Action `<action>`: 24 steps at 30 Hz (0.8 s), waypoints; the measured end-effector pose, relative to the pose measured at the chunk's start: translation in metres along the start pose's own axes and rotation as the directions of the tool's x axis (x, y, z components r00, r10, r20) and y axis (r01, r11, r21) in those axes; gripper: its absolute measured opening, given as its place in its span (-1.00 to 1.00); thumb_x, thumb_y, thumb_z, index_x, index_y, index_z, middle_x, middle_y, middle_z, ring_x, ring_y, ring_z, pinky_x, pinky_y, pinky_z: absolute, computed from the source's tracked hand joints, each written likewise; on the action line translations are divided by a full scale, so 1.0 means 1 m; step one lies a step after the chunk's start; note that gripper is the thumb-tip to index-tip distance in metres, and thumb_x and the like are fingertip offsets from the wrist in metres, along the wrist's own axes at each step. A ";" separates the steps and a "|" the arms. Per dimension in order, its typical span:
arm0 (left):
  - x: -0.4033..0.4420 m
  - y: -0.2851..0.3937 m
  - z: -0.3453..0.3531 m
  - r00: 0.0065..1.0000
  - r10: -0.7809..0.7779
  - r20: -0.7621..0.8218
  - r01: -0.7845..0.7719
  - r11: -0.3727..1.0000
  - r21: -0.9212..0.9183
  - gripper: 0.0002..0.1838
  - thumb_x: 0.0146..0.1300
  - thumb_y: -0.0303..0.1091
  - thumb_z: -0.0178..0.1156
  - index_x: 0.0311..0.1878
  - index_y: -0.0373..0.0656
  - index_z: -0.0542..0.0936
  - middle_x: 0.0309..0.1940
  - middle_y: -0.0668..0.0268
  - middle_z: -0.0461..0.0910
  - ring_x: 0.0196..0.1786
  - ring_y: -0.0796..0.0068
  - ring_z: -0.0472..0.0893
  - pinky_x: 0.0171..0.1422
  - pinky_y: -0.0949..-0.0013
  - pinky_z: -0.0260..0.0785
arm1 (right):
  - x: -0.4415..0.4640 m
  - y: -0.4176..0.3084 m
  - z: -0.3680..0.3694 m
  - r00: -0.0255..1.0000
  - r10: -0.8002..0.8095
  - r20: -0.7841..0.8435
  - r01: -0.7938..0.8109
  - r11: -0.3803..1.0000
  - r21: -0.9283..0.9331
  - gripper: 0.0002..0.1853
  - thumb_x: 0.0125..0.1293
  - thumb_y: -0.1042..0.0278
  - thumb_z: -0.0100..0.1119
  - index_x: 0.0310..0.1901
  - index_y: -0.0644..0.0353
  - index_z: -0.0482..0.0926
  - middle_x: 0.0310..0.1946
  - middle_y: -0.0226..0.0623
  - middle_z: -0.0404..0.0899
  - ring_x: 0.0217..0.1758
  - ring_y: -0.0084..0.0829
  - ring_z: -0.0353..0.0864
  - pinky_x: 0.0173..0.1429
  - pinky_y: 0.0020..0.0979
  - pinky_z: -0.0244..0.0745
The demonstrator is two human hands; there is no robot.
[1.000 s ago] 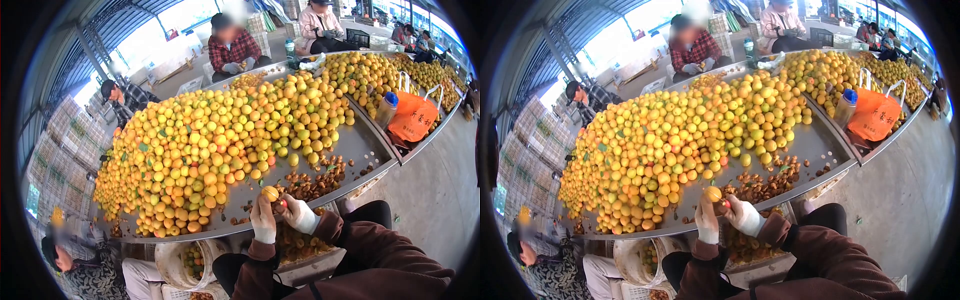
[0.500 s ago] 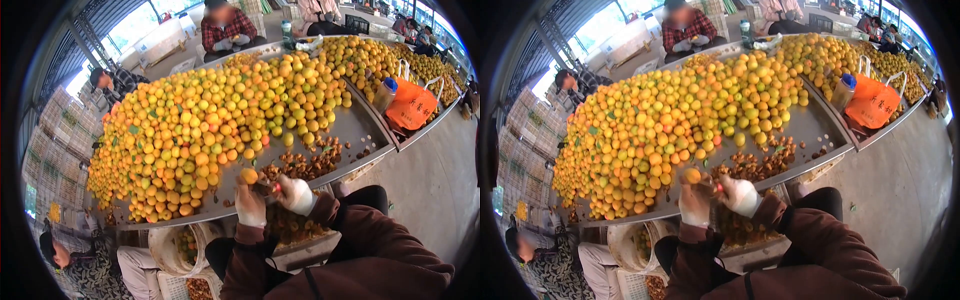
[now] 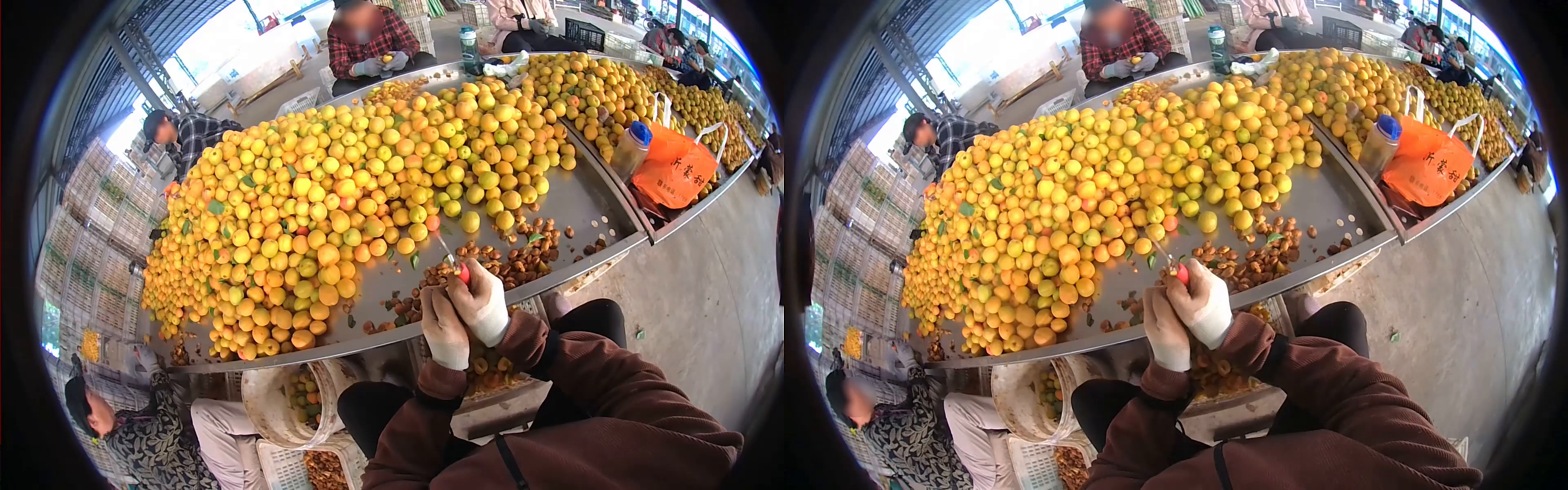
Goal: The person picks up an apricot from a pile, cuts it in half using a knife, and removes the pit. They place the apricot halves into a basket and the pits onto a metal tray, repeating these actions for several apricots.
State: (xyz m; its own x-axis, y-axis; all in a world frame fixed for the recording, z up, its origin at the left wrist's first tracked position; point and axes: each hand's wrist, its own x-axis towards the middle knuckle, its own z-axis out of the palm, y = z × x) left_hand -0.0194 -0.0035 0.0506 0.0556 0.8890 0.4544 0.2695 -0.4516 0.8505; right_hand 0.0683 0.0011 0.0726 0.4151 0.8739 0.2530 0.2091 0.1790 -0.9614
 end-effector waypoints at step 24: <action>0.015 -0.008 -0.015 0.660 -0.614 0.434 0.678 0.236 -0.696 -0.51 0.48 0.15 -0.11 -0.15 -0.11 0.53 -0.52 0.42 0.44 -0.50 0.56 0.35 -0.41 0.44 0.17 | 0.014 0.003 -0.038 0.868 0.342 0.361 -0.362 0.932 -0.012 -0.63 0.32 0.05 0.18 -0.09 0.23 0.57 -0.46 -0.49 0.51 -0.47 -0.59 0.47 -0.33 -0.51 0.43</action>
State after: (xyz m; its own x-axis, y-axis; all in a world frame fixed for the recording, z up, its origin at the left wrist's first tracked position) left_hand -0.0349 0.0119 0.0547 0.2887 0.8962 -0.3370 -0.5683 0.4437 0.6929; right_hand 0.1083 -0.0033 0.0779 0.1125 0.9826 -0.1480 0.0555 -0.1549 -0.9864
